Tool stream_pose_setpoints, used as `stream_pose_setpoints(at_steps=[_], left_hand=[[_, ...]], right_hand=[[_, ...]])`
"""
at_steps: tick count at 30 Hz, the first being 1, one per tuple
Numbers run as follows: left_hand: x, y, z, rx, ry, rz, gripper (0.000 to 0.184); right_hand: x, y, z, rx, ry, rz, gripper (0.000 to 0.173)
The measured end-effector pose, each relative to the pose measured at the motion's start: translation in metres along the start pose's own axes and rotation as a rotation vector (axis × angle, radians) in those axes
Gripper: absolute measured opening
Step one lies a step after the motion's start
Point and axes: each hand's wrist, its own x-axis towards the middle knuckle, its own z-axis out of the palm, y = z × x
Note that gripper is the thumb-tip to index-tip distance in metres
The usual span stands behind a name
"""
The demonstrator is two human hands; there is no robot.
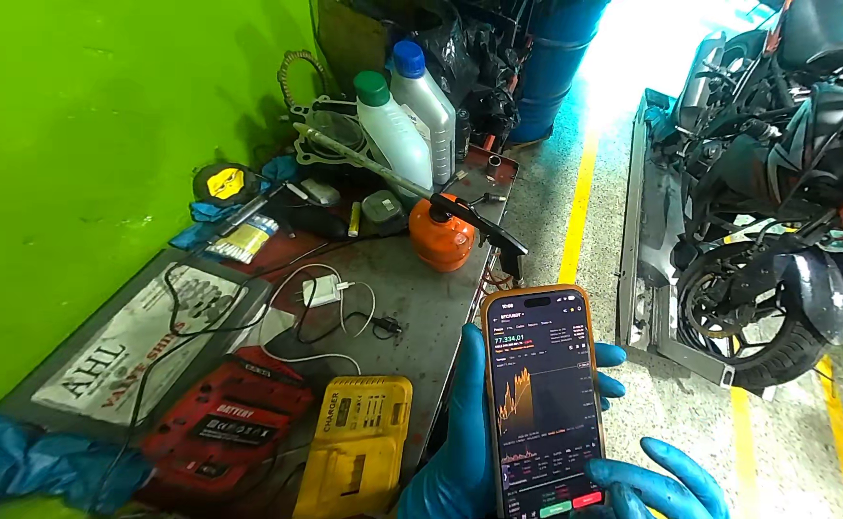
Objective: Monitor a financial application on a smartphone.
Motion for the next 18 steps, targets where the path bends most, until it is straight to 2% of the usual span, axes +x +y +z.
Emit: stream_pose_setpoints(at_steps=[7,12,18], left_hand=[[-0.004,-0.014,-0.026,-0.037,-0.014,0.004,0.067],[0.0,-0.005,-0.002,0.0,-0.029,0.012,0.059],[-0.001,-0.003,0.002,0.029,-0.017,0.015,0.058]], right_hand=[[-0.003,0.001,0.0,-0.024,0.018,0.023,0.045],[-0.003,-0.001,0.0,-0.026,0.017,0.023,0.042],[-0.003,-0.001,0.0,-0.038,0.022,0.008,0.042]])
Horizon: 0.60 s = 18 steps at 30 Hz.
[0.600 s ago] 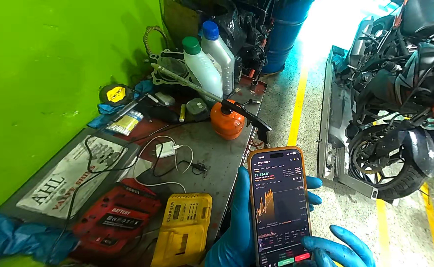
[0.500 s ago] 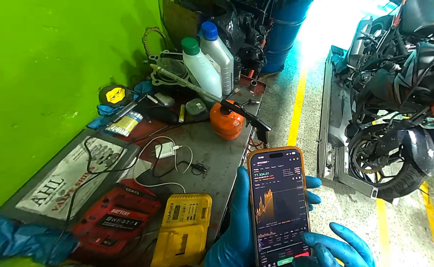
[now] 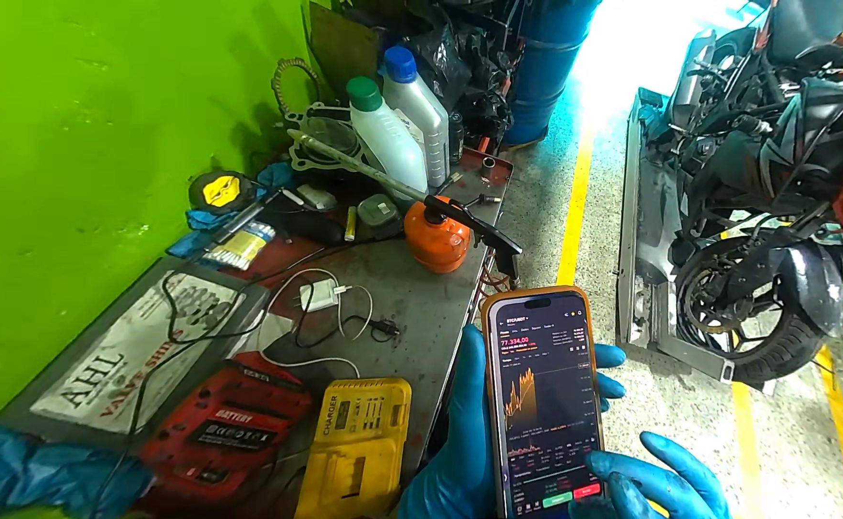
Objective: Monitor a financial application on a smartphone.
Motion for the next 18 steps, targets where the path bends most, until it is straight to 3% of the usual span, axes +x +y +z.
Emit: stream_pose_setpoints(at_steps=[8,15,18], left_hand=[[0.0,0.003,0.003,0.006,0.016,-0.014,0.058],[0.003,0.001,-0.002,-0.08,-0.009,-0.116,0.073],[-0.009,-0.01,-0.052,0.082,-0.085,-0.013,0.075]], right_hand=[[0.003,0.0,0.0,0.01,-0.002,-0.026,0.042],[0.005,0.0,-0.003,0.034,-0.026,-0.028,0.042],[0.007,-0.003,-0.004,0.179,-0.025,0.007,0.038]])
